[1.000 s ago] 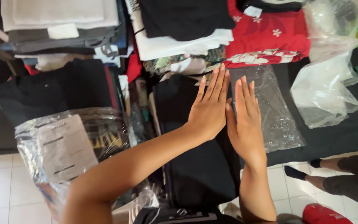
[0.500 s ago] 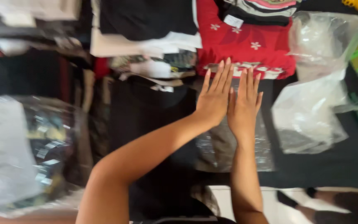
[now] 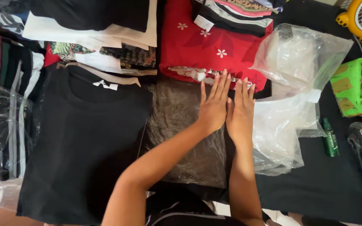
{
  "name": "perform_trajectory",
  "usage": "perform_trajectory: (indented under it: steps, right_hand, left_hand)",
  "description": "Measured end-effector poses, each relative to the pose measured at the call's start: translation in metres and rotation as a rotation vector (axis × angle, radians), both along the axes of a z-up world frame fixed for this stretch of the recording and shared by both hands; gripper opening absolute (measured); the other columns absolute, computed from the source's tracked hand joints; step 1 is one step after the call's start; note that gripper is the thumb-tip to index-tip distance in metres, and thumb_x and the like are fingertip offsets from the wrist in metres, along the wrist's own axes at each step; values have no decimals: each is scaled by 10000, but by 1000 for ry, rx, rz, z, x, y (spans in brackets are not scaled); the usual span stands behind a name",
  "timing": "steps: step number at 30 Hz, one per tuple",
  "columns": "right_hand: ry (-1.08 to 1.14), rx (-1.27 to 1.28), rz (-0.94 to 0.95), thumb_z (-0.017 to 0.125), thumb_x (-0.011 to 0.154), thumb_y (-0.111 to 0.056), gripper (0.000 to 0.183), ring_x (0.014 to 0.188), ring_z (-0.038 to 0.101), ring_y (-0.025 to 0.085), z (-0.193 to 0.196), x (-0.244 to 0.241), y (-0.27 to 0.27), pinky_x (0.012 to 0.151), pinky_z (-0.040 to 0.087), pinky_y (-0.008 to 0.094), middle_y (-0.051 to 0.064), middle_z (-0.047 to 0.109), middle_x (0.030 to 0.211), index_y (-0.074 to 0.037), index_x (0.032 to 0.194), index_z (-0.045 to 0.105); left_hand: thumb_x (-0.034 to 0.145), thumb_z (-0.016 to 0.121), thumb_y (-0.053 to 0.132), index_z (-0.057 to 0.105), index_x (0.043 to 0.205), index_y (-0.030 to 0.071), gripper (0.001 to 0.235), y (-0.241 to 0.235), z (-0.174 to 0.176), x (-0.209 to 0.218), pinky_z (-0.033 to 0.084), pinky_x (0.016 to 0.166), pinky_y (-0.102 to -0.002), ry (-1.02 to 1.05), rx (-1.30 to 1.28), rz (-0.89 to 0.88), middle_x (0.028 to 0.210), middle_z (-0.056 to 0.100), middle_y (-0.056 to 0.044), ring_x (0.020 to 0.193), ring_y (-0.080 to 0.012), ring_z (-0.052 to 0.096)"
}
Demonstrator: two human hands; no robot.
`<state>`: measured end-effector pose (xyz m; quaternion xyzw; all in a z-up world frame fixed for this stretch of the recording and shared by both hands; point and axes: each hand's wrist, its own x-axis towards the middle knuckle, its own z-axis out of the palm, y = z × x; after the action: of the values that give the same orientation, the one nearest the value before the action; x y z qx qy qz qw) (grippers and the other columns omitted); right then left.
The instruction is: The person folds a black t-shirt with a graphic print, places a printed document on top, and inserts the bundle into a clear plastic bag. They smooth the bag and adjust the contents, then repeat the process with another folded t-shirt, stacking the packaged items on the table.
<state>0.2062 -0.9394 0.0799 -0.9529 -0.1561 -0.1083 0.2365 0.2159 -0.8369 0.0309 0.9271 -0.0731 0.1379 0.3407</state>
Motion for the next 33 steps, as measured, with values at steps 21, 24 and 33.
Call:
perform_trajectory:
  steps: [21,24,33]
  right_hand:
    - [68,36,69,486,1080,-178,610,1599,112,415,5,-24,44,1224,184,632,163,203,1721,-71,1637,261]
    - [62,-19,55,467,1075,-150,625,1599,95,398,15,-35,50,1223,164,643,149,185,1726,-73,1648,230]
    - [32,-28,20,453,1058,-92,656,1618,99,353,45,-62,60,1224,157,674,126,168,1745,-75,1665,207]
  left_hand:
    - [1011,545,260,179,1688,103,786,48,45,-47,43,1266,-648,-36,474,291,1756,93,-38,1634,-222,85]
    - [993,557,256,200,1691,142,793,50,49,-55,47,1269,-648,-53,505,295,1755,106,-5,1632,-201,85]
    - [1019,539,244,260,1693,175,732,47,68,-73,42,1288,-655,-94,496,271,1765,143,15,1647,-197,79]
